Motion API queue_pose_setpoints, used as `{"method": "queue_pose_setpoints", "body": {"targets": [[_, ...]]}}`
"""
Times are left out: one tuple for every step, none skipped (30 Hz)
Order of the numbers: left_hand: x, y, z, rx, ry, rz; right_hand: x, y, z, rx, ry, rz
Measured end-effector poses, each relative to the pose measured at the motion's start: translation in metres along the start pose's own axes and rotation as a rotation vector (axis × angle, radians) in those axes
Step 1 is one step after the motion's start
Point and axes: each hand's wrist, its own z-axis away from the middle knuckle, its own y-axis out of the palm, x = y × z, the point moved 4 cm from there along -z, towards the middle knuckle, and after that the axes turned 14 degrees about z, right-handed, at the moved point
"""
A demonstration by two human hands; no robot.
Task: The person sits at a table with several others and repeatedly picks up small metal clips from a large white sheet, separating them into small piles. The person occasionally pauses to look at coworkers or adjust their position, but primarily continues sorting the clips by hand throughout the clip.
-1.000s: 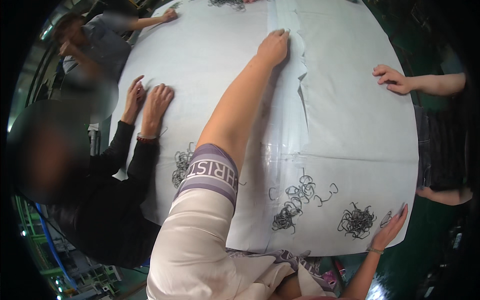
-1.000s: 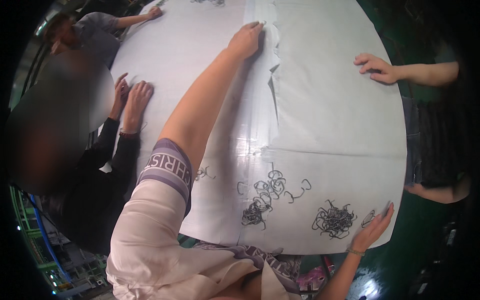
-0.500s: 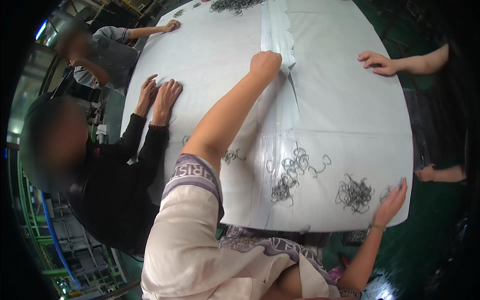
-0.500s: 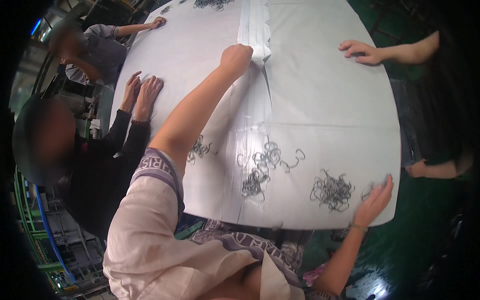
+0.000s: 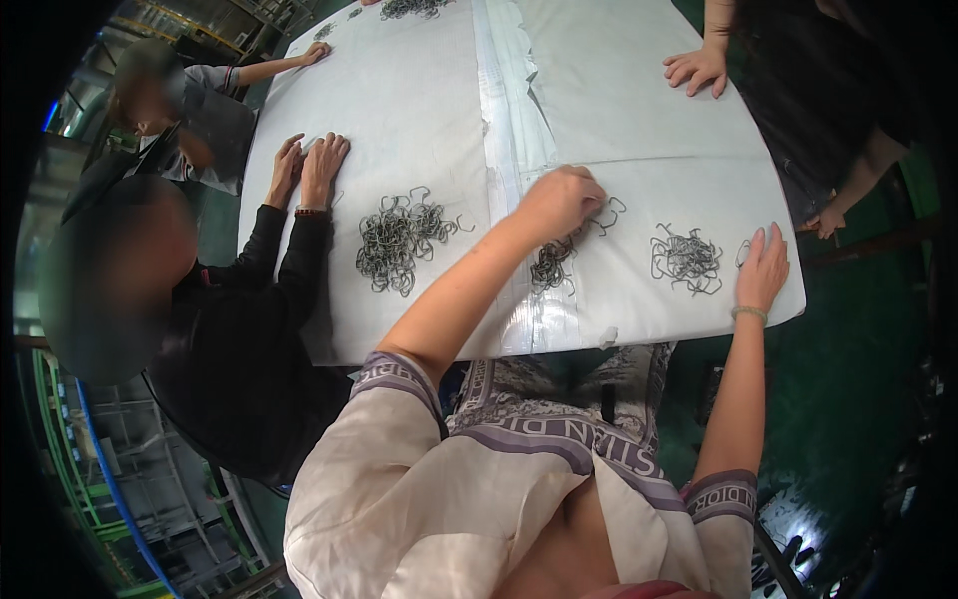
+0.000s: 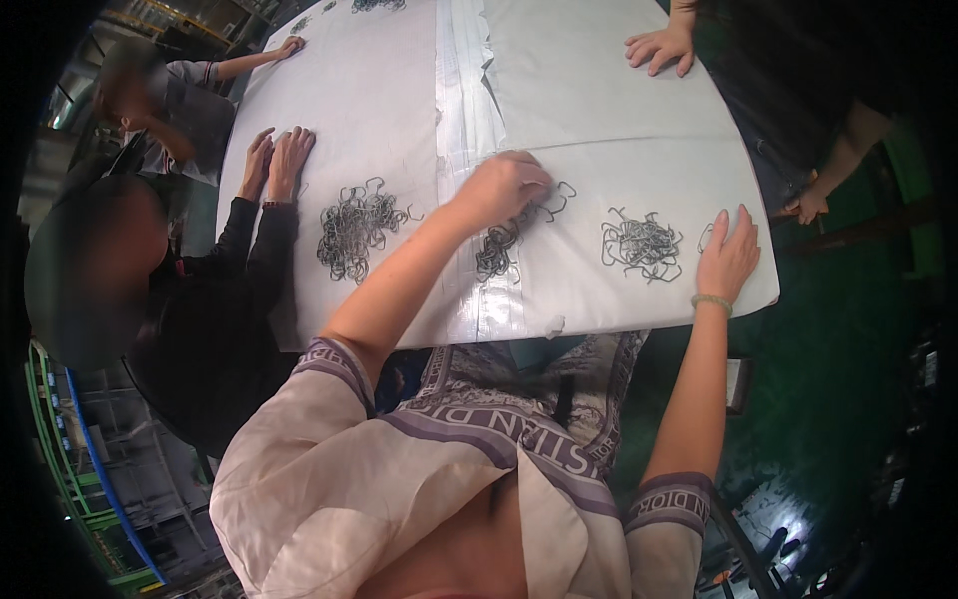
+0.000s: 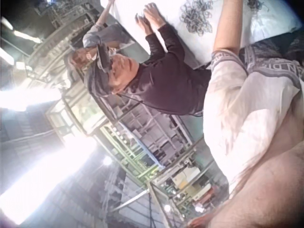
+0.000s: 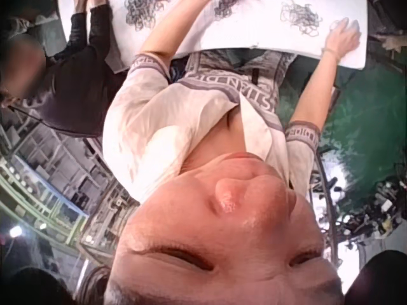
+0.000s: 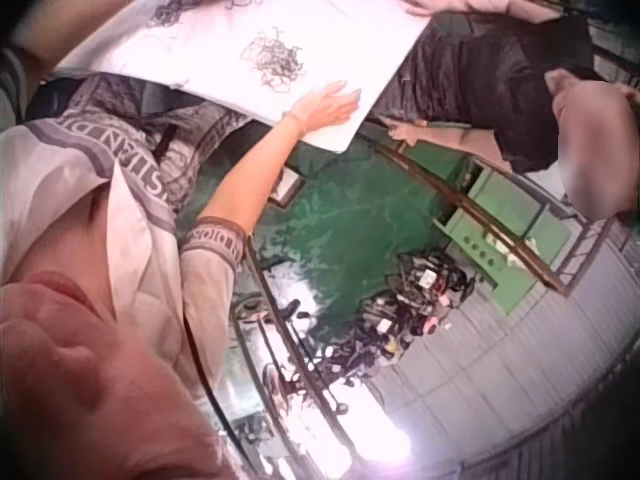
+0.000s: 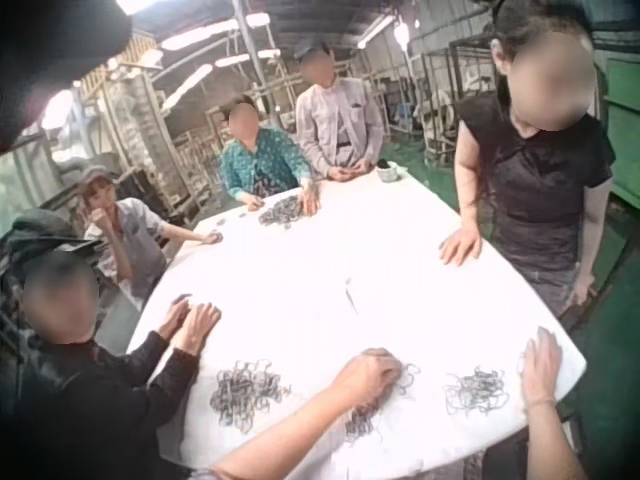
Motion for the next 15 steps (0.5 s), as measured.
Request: {"method": "queue_pose_setpoints", "body": {"targets": [[-0.007, 0.008, 0.005, -0.033, 0.118, -0.020, 0.003, 0.000, 0.000, 0.004, 0.001, -0.004], [-0.013, 0.015, 0.009, -0.030, 0.182, 0.004, 0.006, -0.001, 0.000, 0.009, 0.002, -0.008], [-0.011, 0.016, 0.014, -0.008, 0.154, -0.020, 0.009, -0.002, 0.000, 0.013, 0.004, -0.012], [-0.010, 0.017, 0.017, 0.019, 0.129, -0.041, 0.008, -0.002, 0.001, 0.011, 0.007, -0.006], [-0.009, 0.018, 0.020, 0.046, 0.103, -0.062, 0.008, -0.003, 0.001, 0.010, 0.009, 0.000], [-0.005, 0.013, 0.021, 0.027, 0.056, -0.083, 0.008, -0.004, 0.001, 0.009, 0.011, 0.006], [0.000, 0.004, 0.023, 0.010, 0.006, -0.107, 0.009, -0.004, 0.002, 0.005, 0.011, 0.014], [0.004, -0.003, 0.027, -0.008, -0.045, -0.130, 0.009, -0.004, 0.003, 0.002, 0.011, 0.021], [0.005, -0.010, 0.031, -0.040, -0.079, -0.125, 0.008, -0.005, 0.004, -0.002, 0.010, 0.029], [0.005, -0.019, 0.036, -0.074, -0.116, -0.121, 0.010, -0.005, 0.004, 0.004, 0.005, 0.037], [0.005, -0.025, 0.038, -0.109, -0.151, -0.117, 0.010, -0.005, 0.003, 0.010, 0.000, 0.046], [0.009, -0.024, 0.041, -0.128, -0.084, -0.102, 0.010, -0.005, 0.002, 0.015, -0.005, 0.055], [0.007, -0.022, 0.043, -0.116, -0.034, -0.091, 0.009, -0.003, 0.001, 0.011, -0.005, 0.066], [0.004, -0.017, 0.045, -0.102, 0.017, -0.081, 0.007, 0.001, 0.001, 0.007, -0.003, 0.078], [-0.001, -0.013, 0.047, -0.088, 0.068, -0.070, 0.005, 0.002, 0.001, 0.003, -0.001, 0.090]]}}
